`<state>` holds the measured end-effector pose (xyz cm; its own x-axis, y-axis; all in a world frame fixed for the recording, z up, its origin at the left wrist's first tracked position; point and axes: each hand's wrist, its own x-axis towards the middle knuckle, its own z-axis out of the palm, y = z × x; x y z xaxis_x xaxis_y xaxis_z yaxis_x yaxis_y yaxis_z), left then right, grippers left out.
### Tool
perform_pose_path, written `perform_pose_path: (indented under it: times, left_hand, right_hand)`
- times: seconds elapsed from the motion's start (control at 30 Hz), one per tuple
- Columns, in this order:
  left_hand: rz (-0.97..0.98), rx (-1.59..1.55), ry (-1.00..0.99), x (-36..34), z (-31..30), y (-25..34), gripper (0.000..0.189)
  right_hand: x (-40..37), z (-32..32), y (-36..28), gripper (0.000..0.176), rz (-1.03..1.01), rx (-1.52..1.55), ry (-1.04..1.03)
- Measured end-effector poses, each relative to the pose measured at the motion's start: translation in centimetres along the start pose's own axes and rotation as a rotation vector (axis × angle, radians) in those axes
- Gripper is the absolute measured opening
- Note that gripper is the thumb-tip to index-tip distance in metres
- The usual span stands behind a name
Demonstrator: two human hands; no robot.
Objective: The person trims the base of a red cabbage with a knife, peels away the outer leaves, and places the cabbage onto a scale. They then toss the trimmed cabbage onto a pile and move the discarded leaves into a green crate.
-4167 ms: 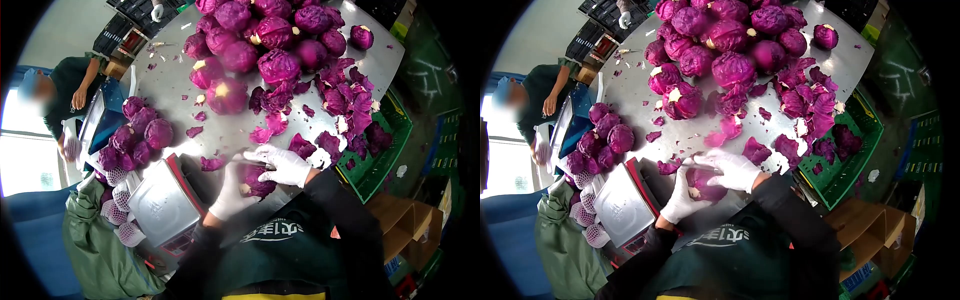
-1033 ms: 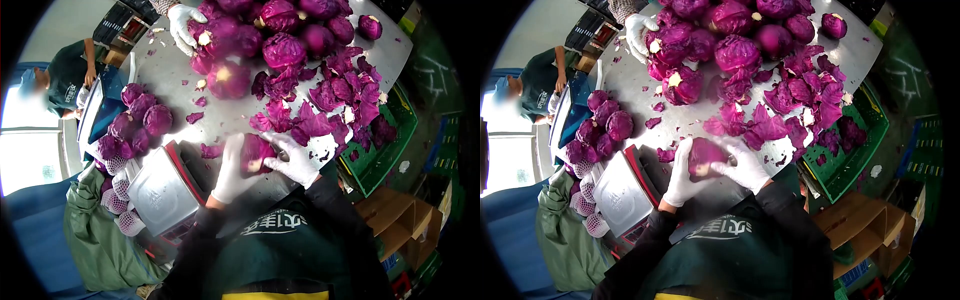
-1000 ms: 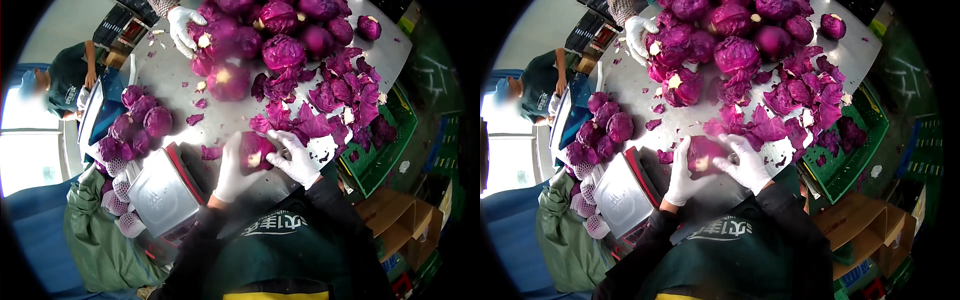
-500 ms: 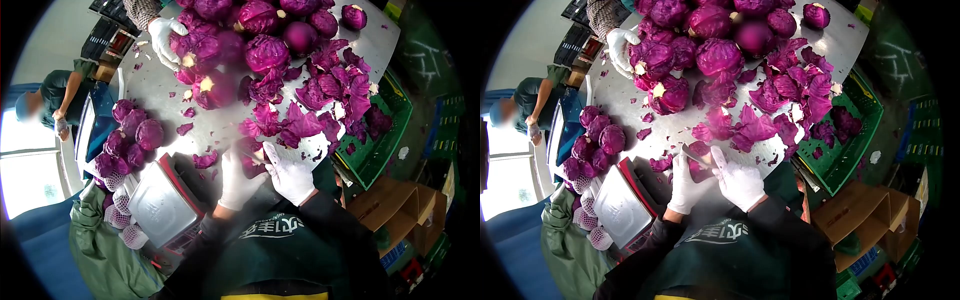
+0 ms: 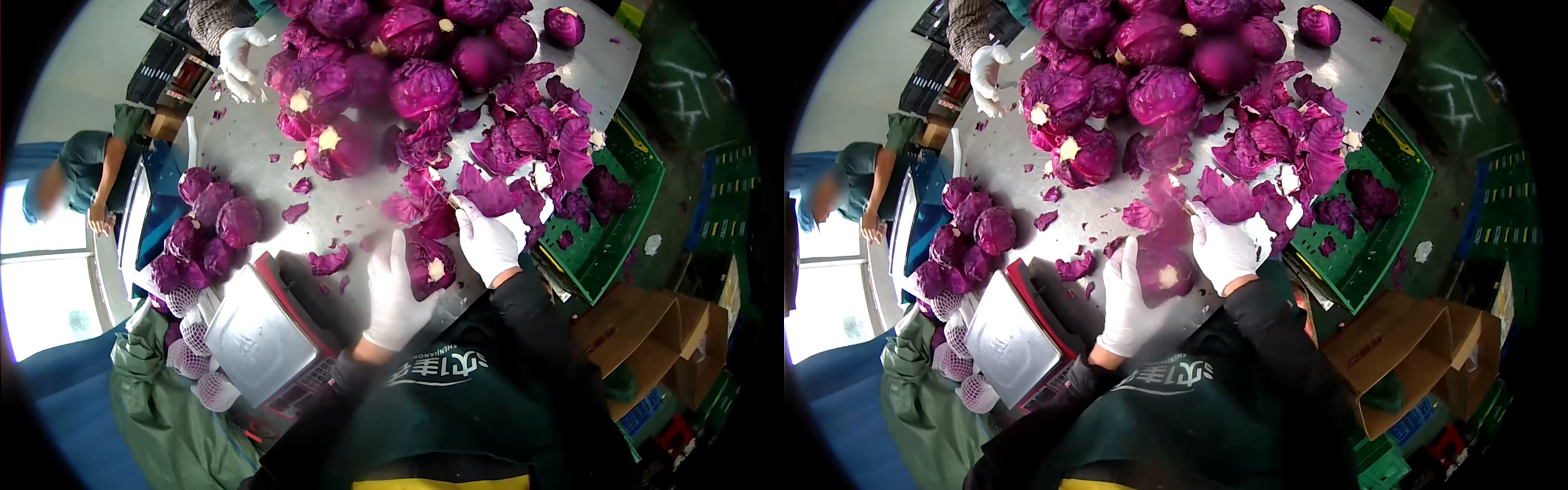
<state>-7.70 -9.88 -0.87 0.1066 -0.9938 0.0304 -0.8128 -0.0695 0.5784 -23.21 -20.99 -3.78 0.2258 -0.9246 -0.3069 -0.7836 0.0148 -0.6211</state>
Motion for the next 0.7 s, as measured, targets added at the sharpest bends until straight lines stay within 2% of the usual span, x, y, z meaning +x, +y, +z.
perform_pose_path:
  times: [0.07,0.13,0.2,0.27,0.3,0.33,0.43,0.47,0.53,0.57,0.6,0.63,0.67,0.7]
  left_hand:
    - [0.006,-0.116,0.004,0.2,0.1,-0.9,0.112]
    - [0.046,-0.19,-0.019,0.3,-1.1,-2.0,0.113]
    - [-0.002,-0.363,-0.054,-0.9,-1.3,-3.7,0.114]
    - [-0.187,-1.088,0.047,-2.4,0.5,-4.0,0.111]
    - [-0.279,-1.164,0.055,-2.8,0.3,-3.5,0.109]
    - [-0.334,-1.099,0.063,-2.7,0.0,-3.1,0.11]
    - [-0.329,-1.034,0.062,-2.2,0.4,-3.1,0.11]
    - [-0.33,-1.017,0.076,-2.1,0.5,-2.8,0.109]
    - [-0.301,-0.669,0.059,-2.2,0.2,-2.9,0.109]
    - [-0.331,-0.717,0.058,-2.2,0.3,-2.9,0.109]
    - [-0.281,-0.595,0.052,-2.0,0.0,-2.8,0.11]
    - [-0.262,-0.546,0.038,-1.9,-0.4,-2.5,0.111]
    - [-0.243,-0.498,0.022,-1.9,-0.5,-2.3,0.111]
    - [-0.234,-0.525,0.033,-1.8,-0.3,-2.3,0.112]
  right_hand:
    - [0.6,1.1,1.2,0.044,-0.082,0.068,-0.014]
    - [1.9,1.8,2.5,0.043,-0.052,0.131,0.009]
    - [3.0,1.3,3.6,0.044,0.234,0.554,-0.137]
    - [3.4,1.6,4.7,0.047,0.134,0.892,0.053]
    - [2.5,0.0,3.5,0.047,0.135,0.907,0.041]
    - [1.3,-2.2,1.2,0.066,0.149,0.723,0.017]
    - [-2.3,-0.5,-1.0,0.104,-0.179,0.412,-0.051]
    - [-2.8,0.3,-1.4,0.101,-0.254,0.303,-0.05]
    - [-3.6,1.9,-2.2,0.096,-0.404,0.088,-0.023]
    - [-3.4,1.5,-2.3,0.083,-0.349,0.132,-0.12]
    - [-3.1,1.0,-2.1,0.07,-0.294,0.174,-0.218]
    - [-3.1,1.1,-1.5,0.063,-0.372,0.197,-0.155]
    - [-3.1,1.1,-1.0,0.06,-0.36,0.214,-0.182]
    - [-3.1,1.0,-0.7,0.059,-0.315,0.359,-0.238]
